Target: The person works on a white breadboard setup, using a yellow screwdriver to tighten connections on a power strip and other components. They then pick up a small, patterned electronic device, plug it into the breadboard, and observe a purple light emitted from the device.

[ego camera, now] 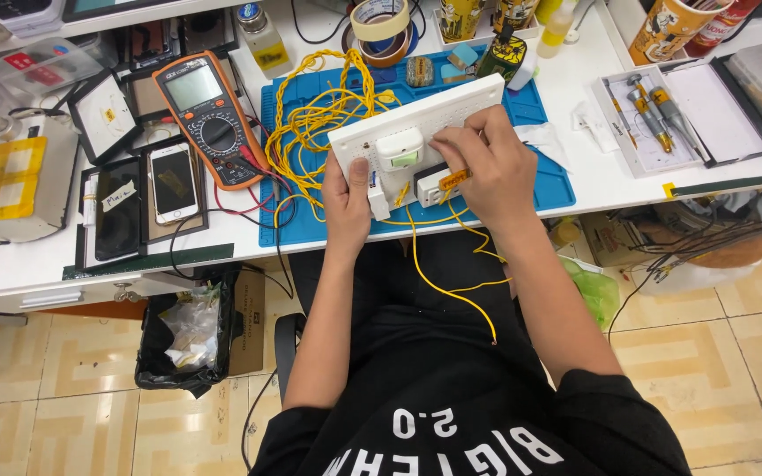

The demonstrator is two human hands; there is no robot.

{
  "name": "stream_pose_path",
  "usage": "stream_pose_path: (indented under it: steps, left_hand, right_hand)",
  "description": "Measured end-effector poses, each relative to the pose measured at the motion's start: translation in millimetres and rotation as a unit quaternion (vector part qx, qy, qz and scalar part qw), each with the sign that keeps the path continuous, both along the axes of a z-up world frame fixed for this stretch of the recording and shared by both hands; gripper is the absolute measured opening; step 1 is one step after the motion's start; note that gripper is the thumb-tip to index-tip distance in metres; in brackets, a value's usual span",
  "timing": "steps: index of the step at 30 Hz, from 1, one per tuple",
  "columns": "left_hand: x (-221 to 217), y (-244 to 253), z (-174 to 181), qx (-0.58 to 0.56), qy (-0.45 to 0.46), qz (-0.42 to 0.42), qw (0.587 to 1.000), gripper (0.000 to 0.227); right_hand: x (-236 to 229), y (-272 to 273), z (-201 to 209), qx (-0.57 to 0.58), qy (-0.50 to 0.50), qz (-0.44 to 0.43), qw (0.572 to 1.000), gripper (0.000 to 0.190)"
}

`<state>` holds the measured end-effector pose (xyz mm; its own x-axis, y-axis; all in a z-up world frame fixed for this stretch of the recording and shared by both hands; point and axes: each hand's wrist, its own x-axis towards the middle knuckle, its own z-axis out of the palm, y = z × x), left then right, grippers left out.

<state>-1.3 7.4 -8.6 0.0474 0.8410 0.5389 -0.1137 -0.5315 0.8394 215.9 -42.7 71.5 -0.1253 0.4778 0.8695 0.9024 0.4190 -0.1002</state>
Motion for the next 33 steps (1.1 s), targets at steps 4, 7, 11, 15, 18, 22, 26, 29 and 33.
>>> stream_pose_path:
  steps: [4,7,11,15,18,22,26,29,33]
  left_hand:
    - [-1,-1,3,-0.003,0.004,0.004,1.0,0.05]
    - [-3,-1,4,-0.008,0.008,-0.003,1.0,0.047]
    - [-2,-2,4,-0.01,0.007,-0.002,1.0,0.048]
    - [-2,-3,7,-0.015,0.005,-0.004,1.0,0.049]
    - [-2,-3,8,-0.015,0.009,-0.004,1.0,0.05]
    - [-1,-2,6,-0.015,0.004,-0.007,1.0,0.049]
    - [-1,0,0,-0.008,0.014,-0.001,1.0,0.049]
    - [0,-3,7,-0.006,0.017,0.001,1.0,0.049]
    - [-1,-6,9,-0.004,0.018,0.004,1.0,0.046]
  right_hand:
    - [-2,1,0,0.002,0.0,0.001,1.0,0.011]
    - [-3,1,0,0.002,-0.01,0.003,1.0,0.011]
    - [-3,3,-1,0.001,-0.026,-0.001,1.0,0.009]
    - [-4,5,1,-0.014,-0.005,0.011,1.0,0.01]
    - [-6,1,6,-0.038,-0.019,0.0,0.999,0.009]
    - [-3,2,7,-0.046,-0.033,-0.003,0.998,0.01]
    - [3,4,3,-0.05,-0.07,-0.01,0.996,0.013]
    - [5,5,-1,-0.048,-0.068,-0.002,0.996,0.015]
    - [12,0,-11,-0.008,0.052,0.042,0.998,0.012]
